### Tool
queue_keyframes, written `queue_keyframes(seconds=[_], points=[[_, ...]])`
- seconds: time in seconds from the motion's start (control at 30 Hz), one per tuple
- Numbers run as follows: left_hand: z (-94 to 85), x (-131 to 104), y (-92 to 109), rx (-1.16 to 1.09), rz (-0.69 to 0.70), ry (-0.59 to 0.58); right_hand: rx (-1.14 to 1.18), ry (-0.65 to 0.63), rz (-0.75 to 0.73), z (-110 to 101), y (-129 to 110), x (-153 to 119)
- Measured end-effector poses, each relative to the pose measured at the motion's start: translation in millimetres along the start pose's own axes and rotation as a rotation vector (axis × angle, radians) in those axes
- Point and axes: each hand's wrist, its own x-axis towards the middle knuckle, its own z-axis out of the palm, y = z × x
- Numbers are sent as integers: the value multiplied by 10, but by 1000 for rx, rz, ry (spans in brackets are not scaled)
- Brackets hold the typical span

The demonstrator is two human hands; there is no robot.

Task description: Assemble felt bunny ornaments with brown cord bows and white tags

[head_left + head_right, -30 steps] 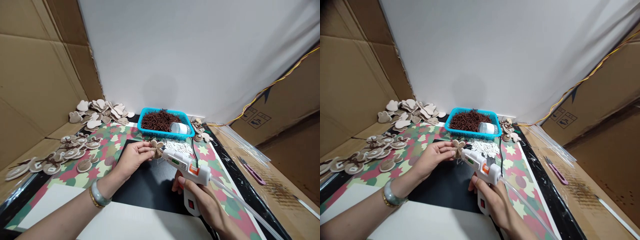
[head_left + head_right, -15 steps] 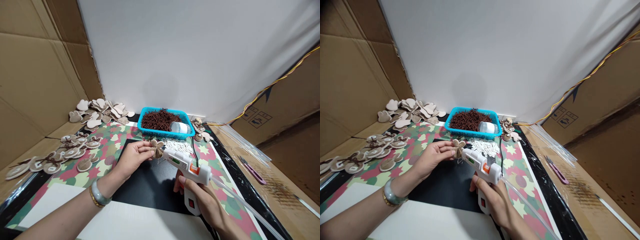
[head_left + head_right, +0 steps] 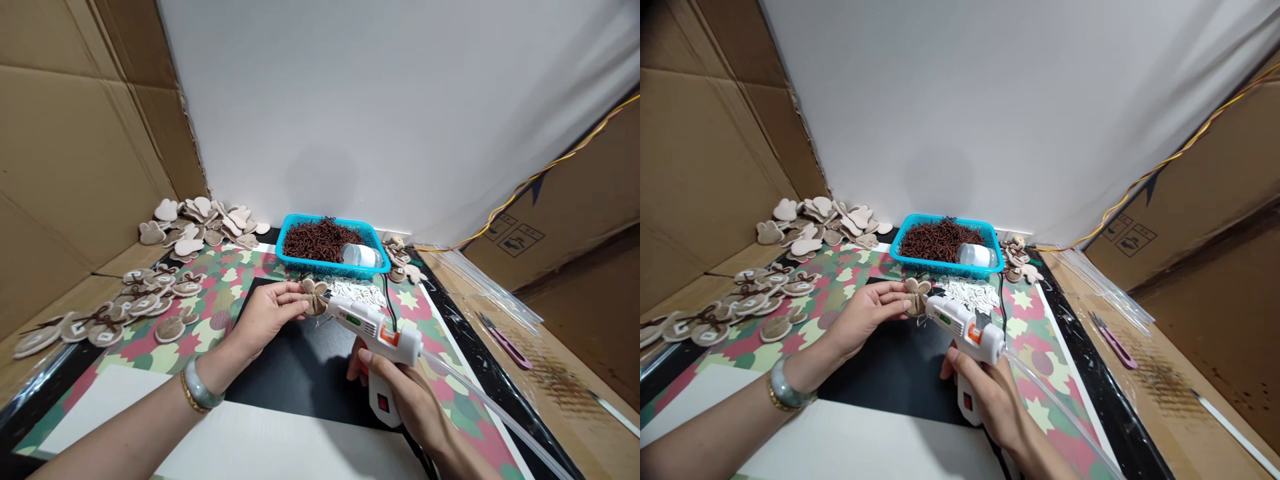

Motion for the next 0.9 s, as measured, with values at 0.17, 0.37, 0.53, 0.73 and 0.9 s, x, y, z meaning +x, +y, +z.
queue_keyframes(seconds=[0.17,0.37,0.53,0.73,0.9], points=[[-2,15,-12,-19,-21,10,3,22,-60,1,1,25],[-7,19,-15,-30,-36,20,14,15,-53,-15,7,24],[-6,15,-15,-19,-36,25,32,36,-120,-27,-3,13],[-5,22,-15,-29,-20,14,26,54,-163,-22,-40,14],[-6,31,-24,-47,-5,18,-18,28,-125,-24,-8,-12]])
